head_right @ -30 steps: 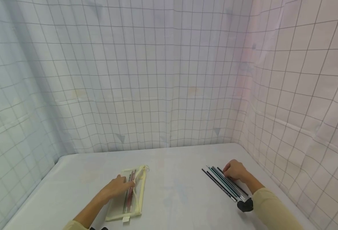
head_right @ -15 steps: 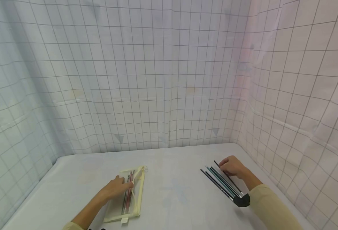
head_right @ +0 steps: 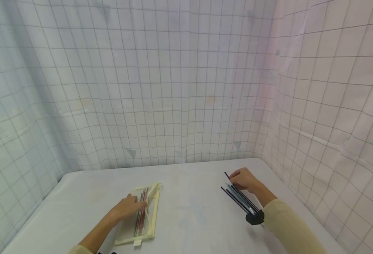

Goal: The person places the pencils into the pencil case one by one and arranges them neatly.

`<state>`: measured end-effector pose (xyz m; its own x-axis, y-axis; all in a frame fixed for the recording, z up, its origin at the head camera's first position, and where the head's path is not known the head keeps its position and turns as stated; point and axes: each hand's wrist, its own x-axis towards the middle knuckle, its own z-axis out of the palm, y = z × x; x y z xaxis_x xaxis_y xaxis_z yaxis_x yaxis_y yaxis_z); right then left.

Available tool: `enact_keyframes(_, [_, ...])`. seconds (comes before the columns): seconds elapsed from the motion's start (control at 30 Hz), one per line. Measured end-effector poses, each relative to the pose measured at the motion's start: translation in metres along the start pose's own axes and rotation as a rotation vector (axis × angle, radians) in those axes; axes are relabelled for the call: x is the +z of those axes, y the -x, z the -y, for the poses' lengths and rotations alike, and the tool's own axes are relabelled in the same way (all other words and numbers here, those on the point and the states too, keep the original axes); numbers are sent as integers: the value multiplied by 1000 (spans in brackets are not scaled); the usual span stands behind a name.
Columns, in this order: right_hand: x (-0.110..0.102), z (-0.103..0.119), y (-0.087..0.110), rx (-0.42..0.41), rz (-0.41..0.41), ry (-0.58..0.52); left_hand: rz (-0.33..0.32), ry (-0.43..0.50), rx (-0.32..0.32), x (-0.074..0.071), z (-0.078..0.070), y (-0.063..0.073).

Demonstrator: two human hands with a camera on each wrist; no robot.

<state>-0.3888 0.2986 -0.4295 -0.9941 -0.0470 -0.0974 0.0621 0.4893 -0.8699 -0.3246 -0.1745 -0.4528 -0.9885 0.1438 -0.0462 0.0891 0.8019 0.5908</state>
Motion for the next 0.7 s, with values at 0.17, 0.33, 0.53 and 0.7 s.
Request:
enact_keyframes(0.17, [18, 12, -5, -5, -5, -18, -1, -8, 0, 0, 1, 0])
enact_keyframes(0.33, [35, 22, -11, -11, -6, -31, -2, -4, -1, -1, -1, 1])
enact_keyframes(0.53, [60, 37, -13, -12, -9, -63, -1, -18, -5, -2, -2, 1])
enact_keyframes(0.7, [83, 53, -15, -20, -4, -86, -8, -20, 8, -2, -1, 1])
